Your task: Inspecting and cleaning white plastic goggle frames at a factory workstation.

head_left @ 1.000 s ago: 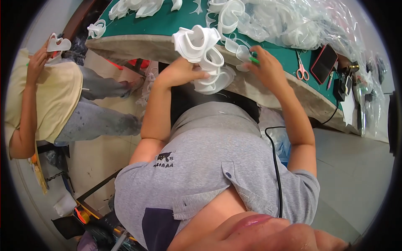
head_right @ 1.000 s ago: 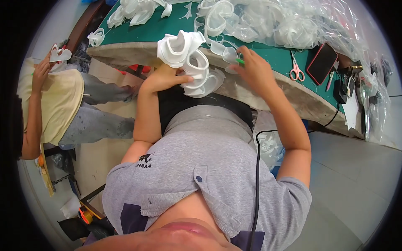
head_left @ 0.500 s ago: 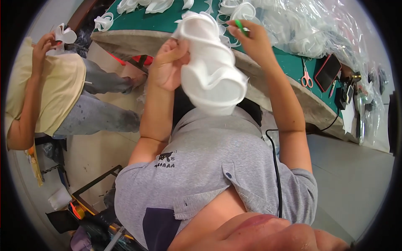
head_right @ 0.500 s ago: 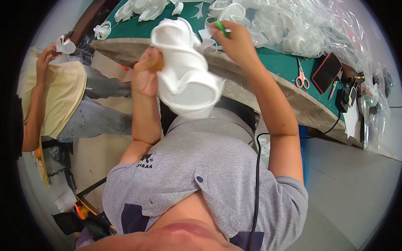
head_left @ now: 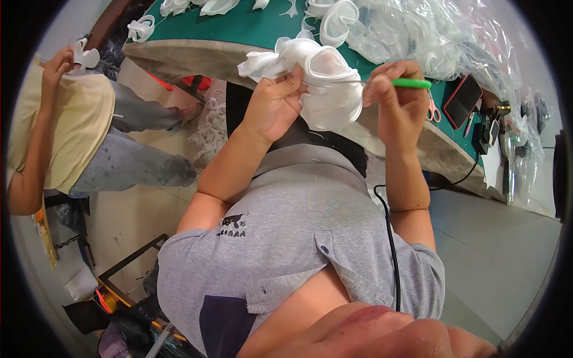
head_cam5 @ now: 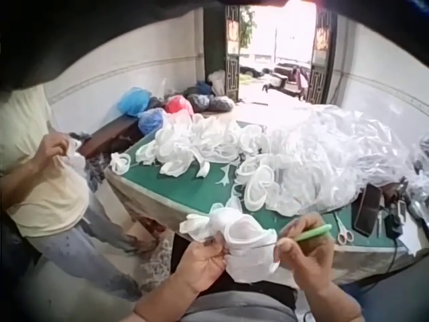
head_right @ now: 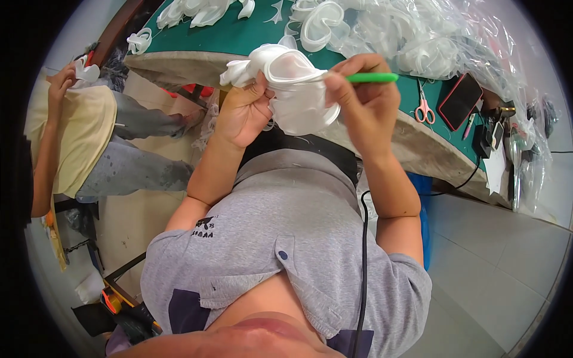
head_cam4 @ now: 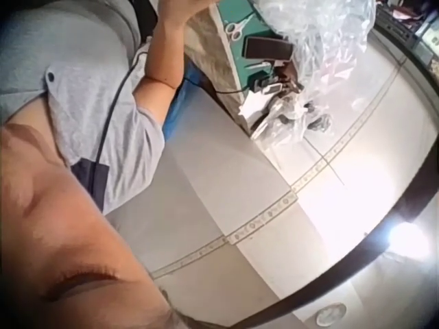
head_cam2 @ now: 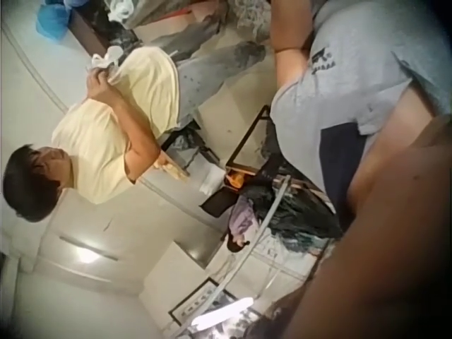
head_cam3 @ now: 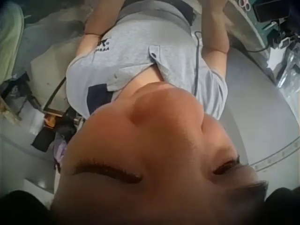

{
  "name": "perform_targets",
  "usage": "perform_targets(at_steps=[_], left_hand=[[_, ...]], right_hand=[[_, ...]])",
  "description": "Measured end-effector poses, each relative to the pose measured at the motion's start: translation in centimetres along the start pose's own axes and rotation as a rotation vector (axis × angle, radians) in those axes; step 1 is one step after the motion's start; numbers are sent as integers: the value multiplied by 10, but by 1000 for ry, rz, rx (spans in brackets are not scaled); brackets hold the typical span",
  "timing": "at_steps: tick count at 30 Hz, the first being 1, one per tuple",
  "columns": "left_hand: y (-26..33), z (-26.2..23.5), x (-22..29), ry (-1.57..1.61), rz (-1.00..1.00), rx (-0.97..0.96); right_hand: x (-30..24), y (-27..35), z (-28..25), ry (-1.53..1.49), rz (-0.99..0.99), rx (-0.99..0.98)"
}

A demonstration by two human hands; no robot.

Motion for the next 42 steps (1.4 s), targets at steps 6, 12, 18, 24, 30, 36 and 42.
perform_targets(at_steps=[6, 12, 18, 24, 30, 36, 42], left_hand=[[6, 10, -4, -161, 151, 49], [8, 9, -6, -173, 252, 68], [7, 4, -9, -301, 300, 113], [10, 17, -9, -556, 409, 118], [10, 16, -10, -640, 542, 202], [8, 10, -10, -639, 476, 150], [4, 7, -3, -91, 77, 83]], right_hand=[[8, 10, -2, 395, -285, -274], [6, 11, -1, 361, -364, -225], [6, 6, -1, 553, -513, -300], [2, 1, 22, 946, -774, -336], [19, -14, 11, 877, -836, -260], [23, -21, 1, 827, -716, -183], [25, -11, 7, 834, -788, -258]])
Point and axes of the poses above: each hand's wrist, its own y-axis away from the middle knuckle, its own z-axis out of the palm, x = y × z, the point moved 1 cm from there along -y, towards the middle knuckle, and after that the axes turned 2 degrees about -x, right-handed, at the moved point
